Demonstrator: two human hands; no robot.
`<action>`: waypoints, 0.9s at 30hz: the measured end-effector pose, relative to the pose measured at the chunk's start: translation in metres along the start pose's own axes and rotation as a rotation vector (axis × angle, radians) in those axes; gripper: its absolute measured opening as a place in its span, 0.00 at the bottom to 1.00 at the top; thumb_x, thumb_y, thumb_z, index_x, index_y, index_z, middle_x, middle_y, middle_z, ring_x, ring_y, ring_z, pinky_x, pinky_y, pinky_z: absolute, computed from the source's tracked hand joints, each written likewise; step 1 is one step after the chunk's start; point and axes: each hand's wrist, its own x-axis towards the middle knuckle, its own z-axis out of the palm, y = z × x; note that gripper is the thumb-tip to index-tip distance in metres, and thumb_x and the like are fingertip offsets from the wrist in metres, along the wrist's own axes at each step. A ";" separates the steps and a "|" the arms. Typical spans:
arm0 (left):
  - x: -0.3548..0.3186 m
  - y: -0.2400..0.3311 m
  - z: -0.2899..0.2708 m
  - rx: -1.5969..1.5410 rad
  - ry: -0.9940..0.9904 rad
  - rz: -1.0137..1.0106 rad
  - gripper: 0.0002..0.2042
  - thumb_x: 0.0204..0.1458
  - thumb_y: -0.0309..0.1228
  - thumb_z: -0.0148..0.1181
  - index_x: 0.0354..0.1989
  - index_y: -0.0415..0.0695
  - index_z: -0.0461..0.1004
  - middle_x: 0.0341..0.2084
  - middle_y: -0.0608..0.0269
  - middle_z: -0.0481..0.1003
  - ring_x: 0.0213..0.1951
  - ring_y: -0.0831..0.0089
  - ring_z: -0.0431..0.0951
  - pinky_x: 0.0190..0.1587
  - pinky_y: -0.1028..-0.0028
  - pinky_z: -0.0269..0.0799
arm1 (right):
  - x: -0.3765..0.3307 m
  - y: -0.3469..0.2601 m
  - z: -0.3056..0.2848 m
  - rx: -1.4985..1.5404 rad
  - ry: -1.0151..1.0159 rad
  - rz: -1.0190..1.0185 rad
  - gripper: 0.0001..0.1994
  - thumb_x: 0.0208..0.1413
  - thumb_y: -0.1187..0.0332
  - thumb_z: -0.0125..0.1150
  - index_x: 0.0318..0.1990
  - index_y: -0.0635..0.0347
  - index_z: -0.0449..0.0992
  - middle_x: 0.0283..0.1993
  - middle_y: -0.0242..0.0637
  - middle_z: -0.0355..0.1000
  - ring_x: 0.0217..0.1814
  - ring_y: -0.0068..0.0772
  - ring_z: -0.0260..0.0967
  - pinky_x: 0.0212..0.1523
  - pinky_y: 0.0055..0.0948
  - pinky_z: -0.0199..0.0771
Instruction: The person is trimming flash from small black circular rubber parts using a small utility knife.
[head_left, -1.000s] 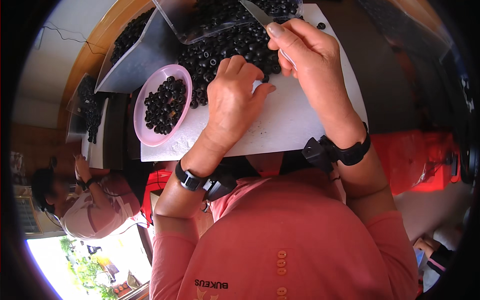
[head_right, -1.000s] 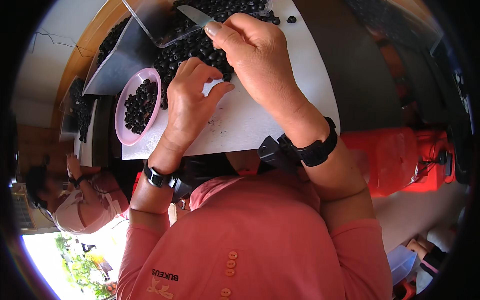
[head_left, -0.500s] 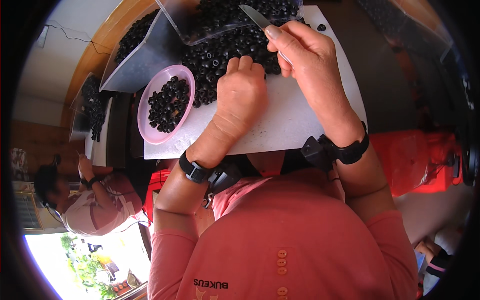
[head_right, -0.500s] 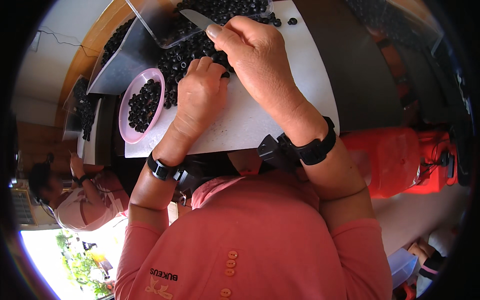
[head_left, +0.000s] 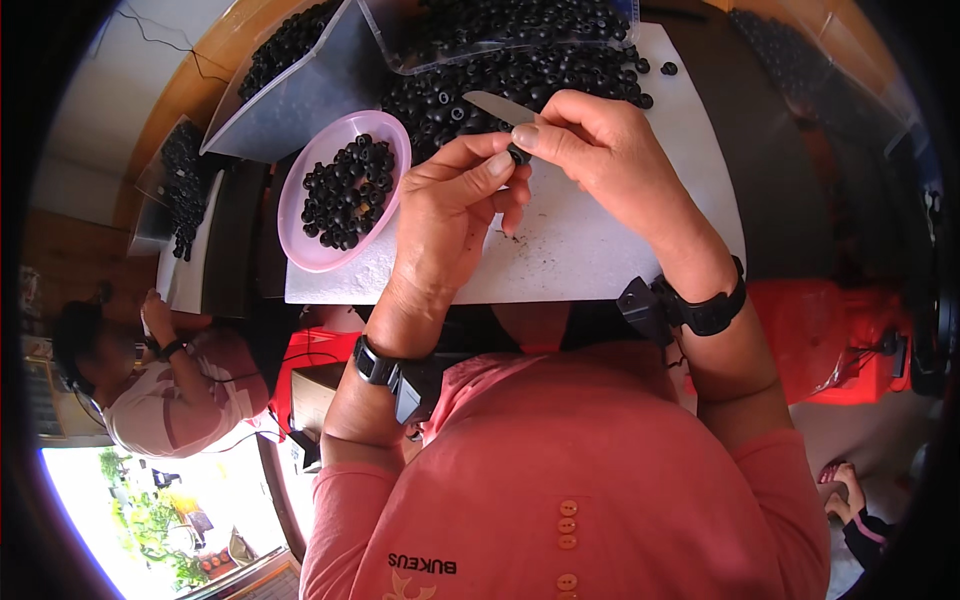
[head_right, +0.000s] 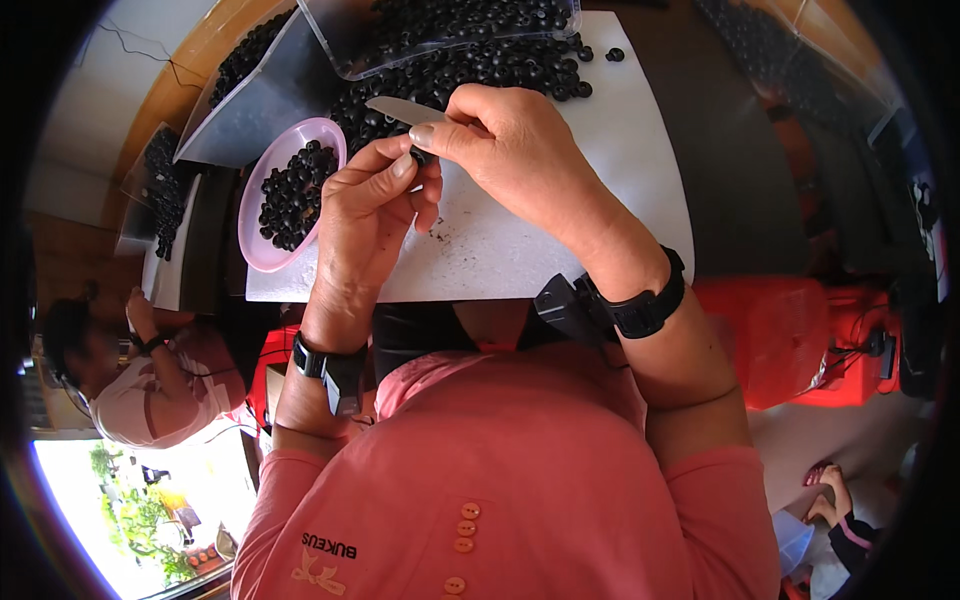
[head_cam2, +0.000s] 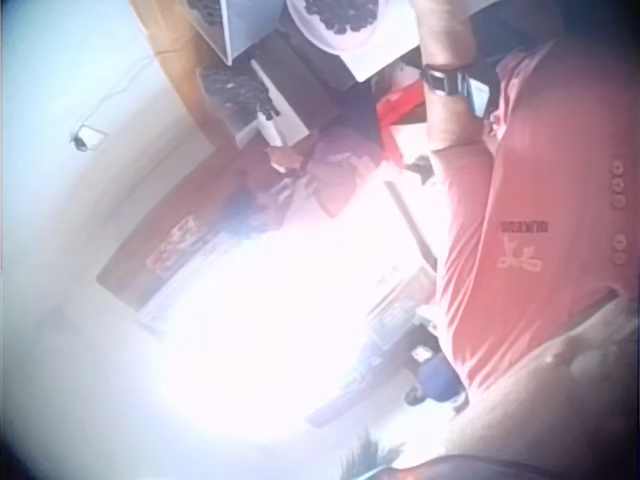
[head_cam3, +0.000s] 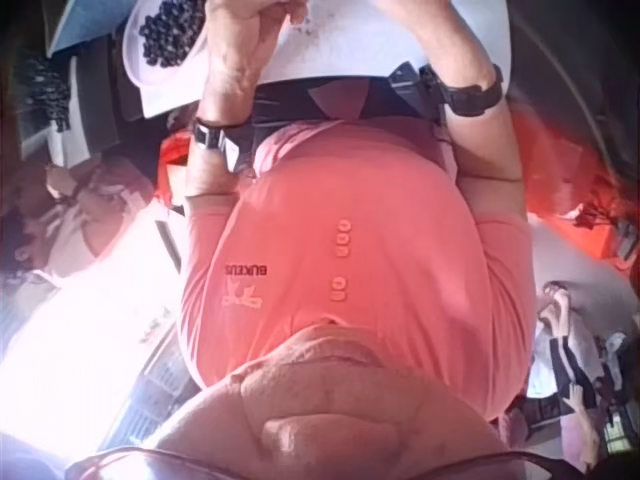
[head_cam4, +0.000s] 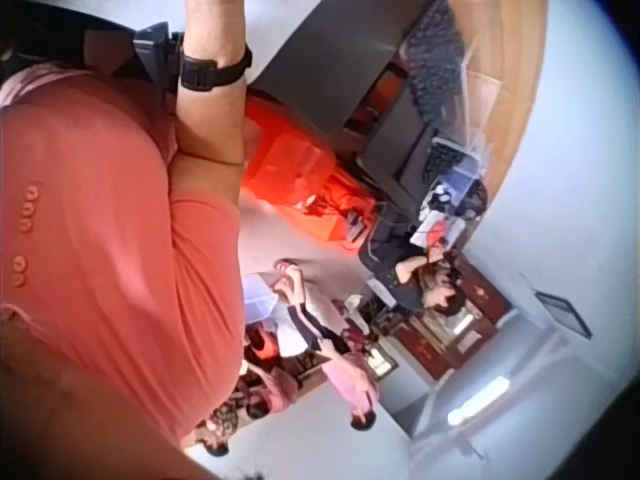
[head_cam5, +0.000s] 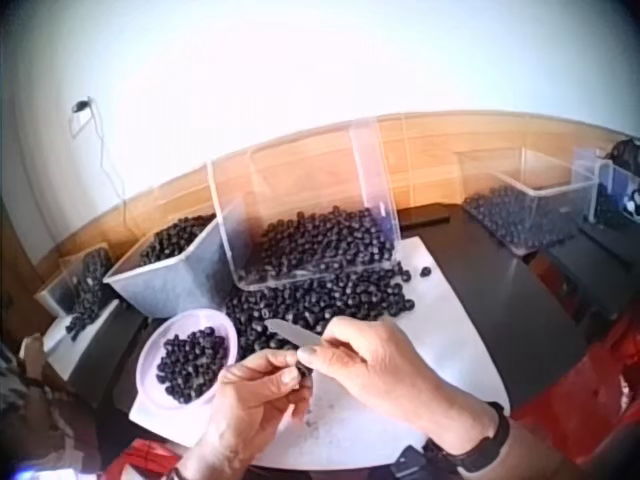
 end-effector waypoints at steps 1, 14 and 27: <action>-0.001 0.000 0.002 -0.013 0.004 -0.001 0.10 0.61 0.25 0.58 0.47 0.31 0.76 0.32 0.53 0.78 0.27 0.72 0.77 0.25 0.75 0.70 | 0.000 0.001 0.001 0.000 -0.001 -0.004 0.15 0.57 0.60 0.67 0.27 0.65 0.77 0.15 0.29 0.62 0.19 0.18 0.55 0.20 0.27 0.53; -0.002 -0.009 -0.022 -0.144 -0.070 -0.020 0.11 0.63 0.26 0.55 0.48 0.31 0.75 0.33 0.55 0.77 0.28 0.73 0.75 0.23 0.75 0.70 | 0.000 -0.001 0.001 0.005 -0.116 0.015 0.15 0.62 0.63 0.60 0.27 0.65 0.76 0.17 0.31 0.65 0.20 0.18 0.56 0.21 0.27 0.55; -0.004 -0.012 -0.025 -0.168 -0.059 -0.039 0.07 0.63 0.24 0.55 0.44 0.32 0.74 0.32 0.53 0.77 0.28 0.72 0.76 0.23 0.74 0.70 | -0.001 -0.001 0.002 -0.122 -0.161 -0.018 0.15 0.63 0.63 0.59 0.28 0.64 0.75 0.18 0.37 0.67 0.19 0.25 0.59 0.22 0.30 0.59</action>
